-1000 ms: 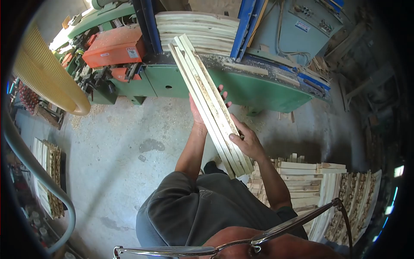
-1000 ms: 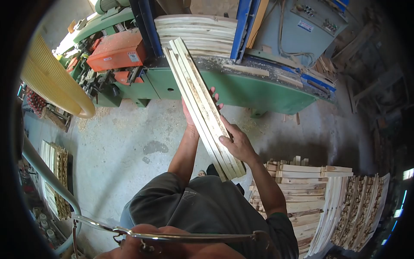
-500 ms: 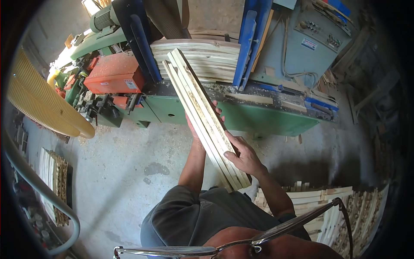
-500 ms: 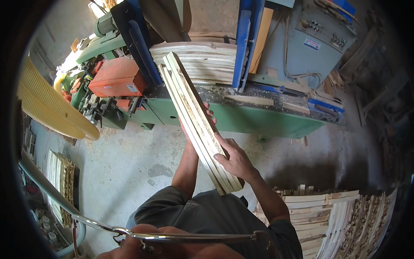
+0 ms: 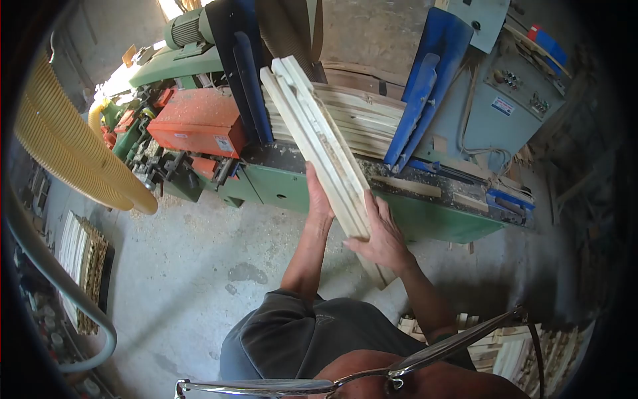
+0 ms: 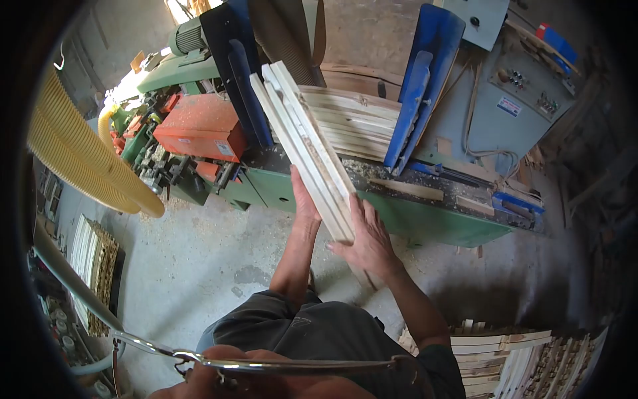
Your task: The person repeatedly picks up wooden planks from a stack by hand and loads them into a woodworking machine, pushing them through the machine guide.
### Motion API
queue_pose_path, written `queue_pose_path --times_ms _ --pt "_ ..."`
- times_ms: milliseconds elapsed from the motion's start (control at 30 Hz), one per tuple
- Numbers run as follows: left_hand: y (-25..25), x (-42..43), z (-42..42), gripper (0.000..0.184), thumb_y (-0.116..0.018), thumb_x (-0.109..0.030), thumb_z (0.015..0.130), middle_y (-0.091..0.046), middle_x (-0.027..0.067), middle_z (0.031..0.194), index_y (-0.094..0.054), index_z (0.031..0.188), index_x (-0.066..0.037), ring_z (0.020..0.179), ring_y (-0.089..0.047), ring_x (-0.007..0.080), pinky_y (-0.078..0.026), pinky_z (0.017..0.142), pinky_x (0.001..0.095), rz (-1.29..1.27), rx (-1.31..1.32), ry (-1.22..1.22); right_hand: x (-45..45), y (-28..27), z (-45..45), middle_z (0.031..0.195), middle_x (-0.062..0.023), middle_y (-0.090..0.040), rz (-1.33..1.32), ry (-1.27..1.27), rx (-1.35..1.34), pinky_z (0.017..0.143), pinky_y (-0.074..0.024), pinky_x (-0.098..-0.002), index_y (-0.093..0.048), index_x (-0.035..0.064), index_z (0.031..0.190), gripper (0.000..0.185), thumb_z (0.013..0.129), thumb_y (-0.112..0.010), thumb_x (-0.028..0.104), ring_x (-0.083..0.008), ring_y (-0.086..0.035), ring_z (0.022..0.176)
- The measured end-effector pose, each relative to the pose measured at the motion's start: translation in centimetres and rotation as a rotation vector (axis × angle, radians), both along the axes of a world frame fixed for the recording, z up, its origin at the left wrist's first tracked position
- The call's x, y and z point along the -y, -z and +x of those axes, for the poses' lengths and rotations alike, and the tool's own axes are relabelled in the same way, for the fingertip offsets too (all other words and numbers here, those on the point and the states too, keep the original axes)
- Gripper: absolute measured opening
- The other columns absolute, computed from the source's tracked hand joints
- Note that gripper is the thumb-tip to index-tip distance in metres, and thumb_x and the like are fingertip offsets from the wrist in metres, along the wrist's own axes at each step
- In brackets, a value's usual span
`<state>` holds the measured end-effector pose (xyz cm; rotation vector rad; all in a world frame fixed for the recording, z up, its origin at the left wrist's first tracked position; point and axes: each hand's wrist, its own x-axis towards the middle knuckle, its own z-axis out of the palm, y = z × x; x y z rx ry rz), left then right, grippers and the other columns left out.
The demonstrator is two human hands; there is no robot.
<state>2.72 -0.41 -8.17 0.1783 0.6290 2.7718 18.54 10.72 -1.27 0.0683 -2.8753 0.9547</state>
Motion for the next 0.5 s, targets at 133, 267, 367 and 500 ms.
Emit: queue_pose_path --times_ms 133,267,367,500 --pt "-5.8 -0.3 -3.0 0.052 -0.053 -0.047 0.105 -0.065 0.0105 0.107 -0.055 0.129 -0.002 0.093 -0.060 0.0159 -0.052 0.082 0.0342 -0.407 -0.139 -0.180 -0.7 1.2 -8.4 0.149 -0.0218 -0.044 -0.524 -0.058 -0.103 0.116 -0.0354 -0.0410 -0.024 -0.0043 0.158 0.106 0.078 -0.080 0.036 -0.0347 -0.044 0.139" --pt "-10.5 0.0 -5.4 0.061 -0.057 -0.042 0.104 -0.063 0.0168 0.120 -0.047 0.138 0.008 0.106 -0.060 0.0205 -0.048 0.095 0.0338 -0.460 -0.400 -0.305 -1.1 0.1 -13.3 0.136 -0.0140 -0.058 -1.089 -0.241 0.010 0.109 -0.0439 -0.0359 -0.035 -0.0017 0.155 0.092 0.079 -0.076 0.030 -0.0271 -0.059 0.123" --pt "-13.6 3.5 -5.3 0.082 -0.053 -0.040 0.105 -0.036 0.0268 0.156 -0.012 0.162 0.003 0.138 -0.043 0.0300 -0.036 0.114 0.0375 -0.406 -0.345 -0.124 -1.3 2.0 -15.9 0.129 -0.0134 -0.064 -1.345 -0.244 -0.036 0.096 -0.0533 -0.0334 -0.050 -0.0009 0.145 0.070 0.083 -0.070 0.025 -0.0218 -0.067 0.107" --pt "-14.3 7.3 -8.5 0.089 -0.046 -0.059 0.102 -0.047 0.0158 0.143 -0.014 0.163 -0.002 0.122 -0.048 0.0291 -0.037 0.107 0.0449 -0.459 -0.338 -0.001 -2.4 6.1 -19.3 0.115 -0.0199 -0.071 -1.622 -0.233 0.001 0.090 -0.0604 -0.0408 -0.060 -0.0064 0.131 0.061 0.085 -0.072 0.032 -0.0314 -0.073 0.098"
